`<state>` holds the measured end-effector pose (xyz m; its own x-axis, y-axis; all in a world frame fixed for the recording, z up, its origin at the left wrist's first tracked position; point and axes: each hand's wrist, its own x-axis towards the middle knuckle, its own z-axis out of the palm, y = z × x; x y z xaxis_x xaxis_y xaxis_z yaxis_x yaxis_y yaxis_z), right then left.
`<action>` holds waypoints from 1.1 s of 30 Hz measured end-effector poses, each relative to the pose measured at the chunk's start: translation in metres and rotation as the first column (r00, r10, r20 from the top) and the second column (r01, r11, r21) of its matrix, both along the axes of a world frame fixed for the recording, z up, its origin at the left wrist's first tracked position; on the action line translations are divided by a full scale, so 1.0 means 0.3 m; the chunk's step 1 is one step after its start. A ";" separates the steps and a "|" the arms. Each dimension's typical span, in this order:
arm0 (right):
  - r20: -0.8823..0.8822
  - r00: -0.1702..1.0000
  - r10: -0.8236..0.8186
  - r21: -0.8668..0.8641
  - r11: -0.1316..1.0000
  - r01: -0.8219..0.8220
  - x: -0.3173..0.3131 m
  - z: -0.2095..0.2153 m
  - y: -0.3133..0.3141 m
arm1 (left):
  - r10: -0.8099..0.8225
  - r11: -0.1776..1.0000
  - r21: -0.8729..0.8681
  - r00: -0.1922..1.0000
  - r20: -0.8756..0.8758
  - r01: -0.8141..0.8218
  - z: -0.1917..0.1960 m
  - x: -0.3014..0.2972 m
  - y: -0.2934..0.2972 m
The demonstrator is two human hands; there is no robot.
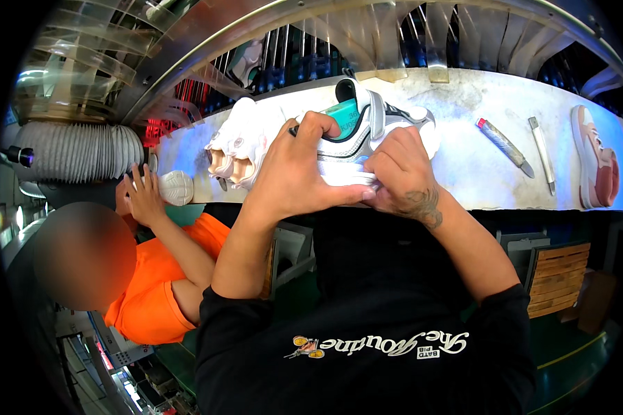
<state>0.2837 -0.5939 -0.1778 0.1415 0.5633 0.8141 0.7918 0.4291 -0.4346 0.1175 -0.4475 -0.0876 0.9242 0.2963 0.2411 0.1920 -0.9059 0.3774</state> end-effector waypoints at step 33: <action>-0.099 0.995 -0.006 -0.238 0.971 -0.018 -0.095 -0.016 0.059 | 0.225 0.950 -0.228 0.974 0.016 -0.215 -0.137 -0.083 0.010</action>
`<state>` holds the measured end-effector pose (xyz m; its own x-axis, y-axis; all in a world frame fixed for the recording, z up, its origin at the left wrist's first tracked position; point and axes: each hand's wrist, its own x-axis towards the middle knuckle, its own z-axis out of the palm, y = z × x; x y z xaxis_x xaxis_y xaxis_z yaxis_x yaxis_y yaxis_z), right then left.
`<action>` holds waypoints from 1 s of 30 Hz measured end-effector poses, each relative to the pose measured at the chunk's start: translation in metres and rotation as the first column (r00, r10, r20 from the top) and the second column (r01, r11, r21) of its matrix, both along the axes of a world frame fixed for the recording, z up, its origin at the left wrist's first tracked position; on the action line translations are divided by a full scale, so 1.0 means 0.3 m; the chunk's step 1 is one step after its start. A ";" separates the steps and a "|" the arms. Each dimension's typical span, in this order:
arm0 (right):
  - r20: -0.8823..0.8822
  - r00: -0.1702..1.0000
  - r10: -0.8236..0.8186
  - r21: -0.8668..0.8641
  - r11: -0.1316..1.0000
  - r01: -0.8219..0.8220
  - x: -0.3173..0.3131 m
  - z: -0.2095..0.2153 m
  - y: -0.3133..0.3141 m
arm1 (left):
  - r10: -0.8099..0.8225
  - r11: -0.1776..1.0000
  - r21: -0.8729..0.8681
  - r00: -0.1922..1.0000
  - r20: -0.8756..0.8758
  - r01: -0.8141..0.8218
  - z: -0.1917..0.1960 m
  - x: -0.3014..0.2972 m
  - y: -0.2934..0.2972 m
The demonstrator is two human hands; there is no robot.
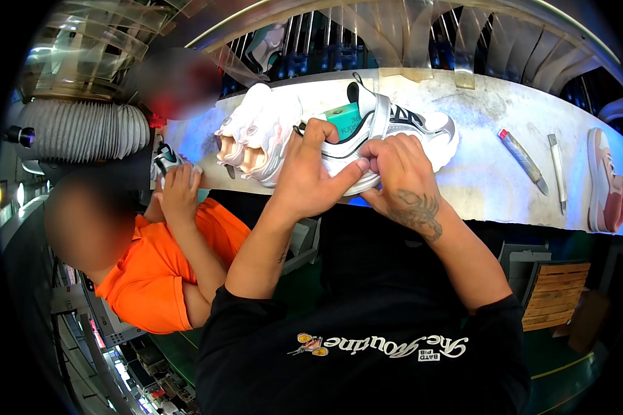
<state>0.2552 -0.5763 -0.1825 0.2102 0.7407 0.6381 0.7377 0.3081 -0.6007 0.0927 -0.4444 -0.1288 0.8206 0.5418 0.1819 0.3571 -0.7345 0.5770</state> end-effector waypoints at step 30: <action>0.030 0.999 -0.023 -0.498 0.866 0.035 0.245 0.025 -0.078 | -0.028 0.999 -0.040 0.990 -0.139 0.022 0.000 -0.010 0.065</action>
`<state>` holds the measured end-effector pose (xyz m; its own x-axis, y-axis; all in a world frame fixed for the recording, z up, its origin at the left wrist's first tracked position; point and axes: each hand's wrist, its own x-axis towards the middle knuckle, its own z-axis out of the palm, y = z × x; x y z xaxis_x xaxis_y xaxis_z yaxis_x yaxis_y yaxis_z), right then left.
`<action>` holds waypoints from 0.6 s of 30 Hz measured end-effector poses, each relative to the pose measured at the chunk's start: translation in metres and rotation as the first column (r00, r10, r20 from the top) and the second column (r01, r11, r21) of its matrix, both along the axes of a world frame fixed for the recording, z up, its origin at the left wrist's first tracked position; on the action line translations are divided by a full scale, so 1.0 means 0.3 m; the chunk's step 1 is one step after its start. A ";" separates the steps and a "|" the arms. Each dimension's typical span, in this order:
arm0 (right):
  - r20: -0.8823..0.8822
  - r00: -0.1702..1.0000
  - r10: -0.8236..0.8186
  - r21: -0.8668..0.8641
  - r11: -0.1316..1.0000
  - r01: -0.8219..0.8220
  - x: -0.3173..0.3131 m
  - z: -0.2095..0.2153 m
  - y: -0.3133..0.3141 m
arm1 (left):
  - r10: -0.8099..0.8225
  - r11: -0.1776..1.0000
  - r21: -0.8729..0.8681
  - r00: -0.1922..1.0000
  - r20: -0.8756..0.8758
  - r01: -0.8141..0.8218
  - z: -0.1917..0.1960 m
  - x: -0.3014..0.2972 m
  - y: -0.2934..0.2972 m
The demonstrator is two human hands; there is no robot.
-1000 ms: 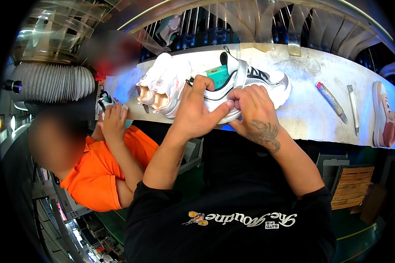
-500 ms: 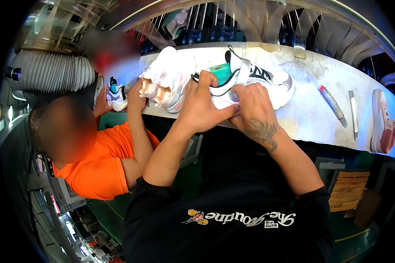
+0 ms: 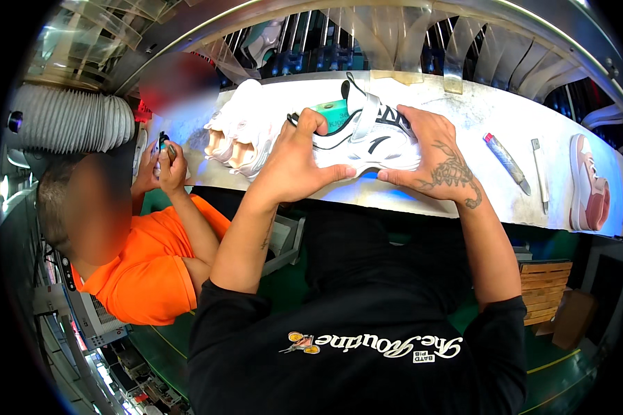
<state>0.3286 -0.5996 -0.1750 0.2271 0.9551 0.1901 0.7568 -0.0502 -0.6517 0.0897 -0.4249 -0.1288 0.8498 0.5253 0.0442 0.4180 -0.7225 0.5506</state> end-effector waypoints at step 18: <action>0.029 0.993 -0.117 -0.015 0.993 0.117 -0.037 -0.004 0.034 | 0.087 0.996 0.017 0.996 0.004 -0.087 0.002 0.055 -0.014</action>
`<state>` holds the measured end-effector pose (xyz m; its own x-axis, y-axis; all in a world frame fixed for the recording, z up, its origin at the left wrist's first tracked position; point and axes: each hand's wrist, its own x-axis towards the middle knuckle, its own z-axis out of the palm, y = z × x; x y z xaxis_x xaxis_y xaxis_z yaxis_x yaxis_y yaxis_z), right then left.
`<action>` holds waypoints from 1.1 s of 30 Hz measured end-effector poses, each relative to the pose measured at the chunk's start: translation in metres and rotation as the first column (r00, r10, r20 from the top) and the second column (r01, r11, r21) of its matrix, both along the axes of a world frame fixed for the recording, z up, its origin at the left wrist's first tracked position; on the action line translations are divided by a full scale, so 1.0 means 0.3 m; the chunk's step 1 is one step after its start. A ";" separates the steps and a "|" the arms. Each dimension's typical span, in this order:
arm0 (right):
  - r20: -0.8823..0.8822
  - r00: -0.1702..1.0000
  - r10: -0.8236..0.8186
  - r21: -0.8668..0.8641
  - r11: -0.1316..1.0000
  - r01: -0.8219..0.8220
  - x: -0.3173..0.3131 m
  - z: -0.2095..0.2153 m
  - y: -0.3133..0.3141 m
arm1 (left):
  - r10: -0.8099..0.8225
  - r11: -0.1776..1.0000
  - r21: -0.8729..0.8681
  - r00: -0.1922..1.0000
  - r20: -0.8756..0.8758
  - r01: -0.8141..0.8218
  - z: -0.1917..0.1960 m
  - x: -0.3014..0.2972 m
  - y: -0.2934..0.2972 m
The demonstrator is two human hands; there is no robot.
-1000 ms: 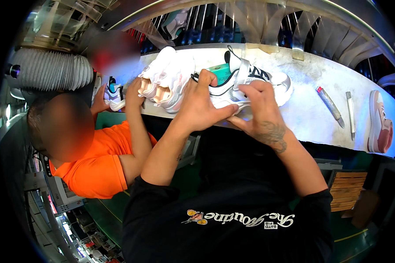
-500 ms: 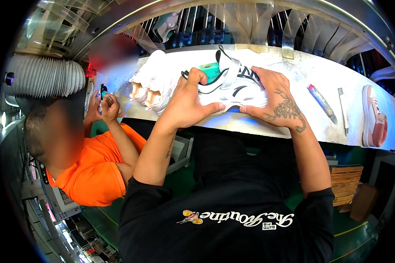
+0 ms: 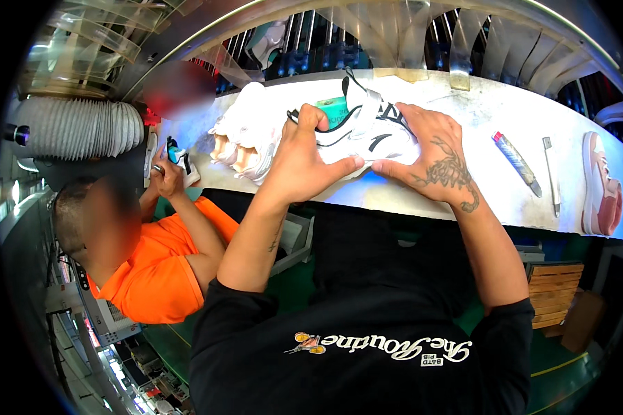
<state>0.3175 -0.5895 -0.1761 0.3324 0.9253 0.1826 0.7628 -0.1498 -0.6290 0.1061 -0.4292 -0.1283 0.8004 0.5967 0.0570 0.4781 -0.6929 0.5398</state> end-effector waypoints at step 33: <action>-0.130 0.990 0.057 0.099 0.994 -0.044 0.064 -0.051 -0.060 | -0.179 0.980 -0.050 0.962 0.204 0.193 0.028 -0.004 -0.013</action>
<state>0.3365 -0.6074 -0.1915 0.3126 0.9219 0.2288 0.6769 -0.0472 -0.7346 0.1050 -0.4330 -0.1197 0.8748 0.4460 0.1892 0.2232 -0.7176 0.6597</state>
